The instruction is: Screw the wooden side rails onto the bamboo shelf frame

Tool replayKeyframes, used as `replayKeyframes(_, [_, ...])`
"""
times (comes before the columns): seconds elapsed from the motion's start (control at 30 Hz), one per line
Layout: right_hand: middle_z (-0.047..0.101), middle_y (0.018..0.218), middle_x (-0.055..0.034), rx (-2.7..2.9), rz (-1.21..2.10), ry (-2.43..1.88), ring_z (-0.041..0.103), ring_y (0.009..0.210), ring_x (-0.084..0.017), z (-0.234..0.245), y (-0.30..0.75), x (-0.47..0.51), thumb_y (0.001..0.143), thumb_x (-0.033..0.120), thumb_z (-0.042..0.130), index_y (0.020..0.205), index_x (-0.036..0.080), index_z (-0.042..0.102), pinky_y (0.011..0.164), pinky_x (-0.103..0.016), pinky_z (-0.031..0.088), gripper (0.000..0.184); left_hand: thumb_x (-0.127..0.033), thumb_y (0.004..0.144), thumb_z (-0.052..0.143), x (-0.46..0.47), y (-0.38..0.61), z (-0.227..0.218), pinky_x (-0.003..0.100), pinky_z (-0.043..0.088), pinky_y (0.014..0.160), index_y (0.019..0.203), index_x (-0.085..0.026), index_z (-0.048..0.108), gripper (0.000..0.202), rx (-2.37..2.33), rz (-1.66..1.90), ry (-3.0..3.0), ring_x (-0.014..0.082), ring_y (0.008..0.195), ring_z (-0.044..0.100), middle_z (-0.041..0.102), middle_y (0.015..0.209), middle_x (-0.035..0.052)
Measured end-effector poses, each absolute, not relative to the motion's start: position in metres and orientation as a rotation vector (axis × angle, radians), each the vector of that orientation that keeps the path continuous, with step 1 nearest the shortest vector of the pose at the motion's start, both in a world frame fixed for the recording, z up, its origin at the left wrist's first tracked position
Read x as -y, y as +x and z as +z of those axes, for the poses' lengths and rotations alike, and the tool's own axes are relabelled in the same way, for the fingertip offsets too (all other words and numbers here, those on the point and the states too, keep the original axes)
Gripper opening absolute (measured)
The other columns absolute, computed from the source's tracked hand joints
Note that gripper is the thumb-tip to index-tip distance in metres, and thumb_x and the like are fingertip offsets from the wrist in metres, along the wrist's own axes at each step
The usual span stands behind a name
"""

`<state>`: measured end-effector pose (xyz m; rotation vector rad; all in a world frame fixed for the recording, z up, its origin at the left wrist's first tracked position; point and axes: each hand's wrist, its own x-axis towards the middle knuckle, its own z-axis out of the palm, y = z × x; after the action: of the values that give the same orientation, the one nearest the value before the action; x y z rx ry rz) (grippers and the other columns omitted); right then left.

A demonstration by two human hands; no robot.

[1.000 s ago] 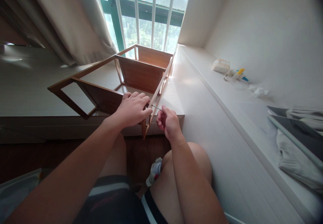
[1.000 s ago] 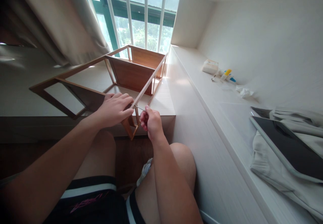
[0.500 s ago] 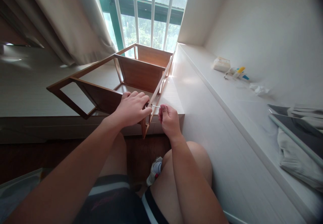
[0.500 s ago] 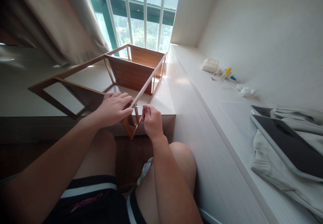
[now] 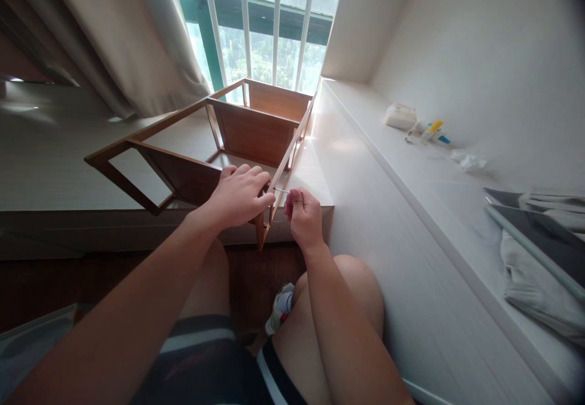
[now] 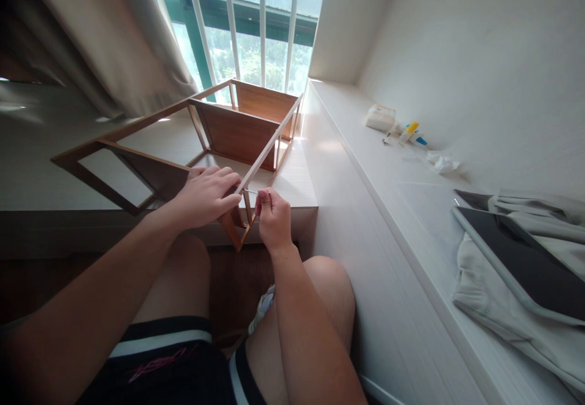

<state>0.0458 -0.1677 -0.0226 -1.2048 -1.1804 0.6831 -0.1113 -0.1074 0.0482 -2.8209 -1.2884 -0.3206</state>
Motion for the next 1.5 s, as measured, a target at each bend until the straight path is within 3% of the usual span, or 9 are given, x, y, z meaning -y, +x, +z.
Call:
replayKeyframes(0.13, [0.051,0.054,0.0033,1.080,0.781,-1.139,0.042,0.044,-0.011,-0.025,0.042,0.165,0.097,0.059,0.045,0.066,0.021,0.051,0.047,-0.025,0.035,0.050,-0.043,0.090,0.041,0.106,-0.110,0.048,0.046,0.030,0.089,0.090,-0.024,0.055,0.024,1.293,-0.314,-2.809,0.0268,0.099,0.055,0.060,0.093,0.0037])
replayKeyframes(0.4, [0.050,0.049,0.0023,1.059,0.827,-1.172,0.043,0.044,-0.010,-0.020,0.041,0.168,0.096,0.063,0.042,0.061,0.020,0.052,0.047,-0.024,0.035,0.056,-0.044,0.091,0.041,0.105,-0.110,0.048,0.046,0.031,0.089,0.090,-0.024,0.055,0.024,1.291,-0.306,-2.810,0.0267,0.100,0.055,0.060,0.093,0.0038])
replayKeyframes(0.73, [0.043,0.036,0.0051,0.812,1.252,-1.043,0.032,0.032,-0.008,-0.017,0.040,0.166,0.090,0.063,0.053,0.058,0.021,0.049,0.033,-0.021,0.019,0.053,-0.043,0.091,0.039,0.104,-0.110,0.048,0.047,0.031,0.090,0.088,-0.023,0.053,0.024,1.282,-0.282,-2.793,0.0263,0.099,0.055,0.059,0.093,0.0036])
replayKeyframes(0.93, [0.043,0.038,0.0058,0.755,1.400,-1.010,0.030,0.032,-0.008,-0.016,0.043,0.166,0.089,0.065,0.053,0.061,0.022,0.047,0.032,-0.021,0.018,0.052,-0.042,0.091,0.038,0.103,-0.111,0.048,0.047,0.031,0.089,0.086,-0.023,0.051,0.023,1.266,-0.279,-2.796,0.0263,0.098,0.055,0.059,0.094,0.0036])
replayKeyframes(1.2, [0.050,0.052,0.0032,1.165,0.816,-1.195,0.045,0.047,-0.011,-0.018,0.049,0.168,0.097,0.058,0.045,0.065,0.022,0.049,0.050,-0.024,0.036,0.049,-0.043,0.092,0.039,0.104,-0.112,0.047,0.046,0.031,0.089,0.089,-0.024,0.053,0.024,1.251,-0.304,-2.808,0.0265,0.098,0.055,0.061,0.095,0.0047])
replayKeyframes(1.5, [0.051,0.058,0.0026,1.279,0.581,-1.269,0.047,0.053,-0.013,-0.017,0.046,0.171,0.102,0.051,0.038,0.066,0.022,0.048,0.060,-0.026,0.037,0.047,-0.043,0.092,0.039,0.104,-0.112,0.048,0.046,0.031,0.090,0.089,-0.023,0.053,0.024,1.258,-0.305,-2.814,0.0270,0.099,0.054,0.062,0.096,0.0052])
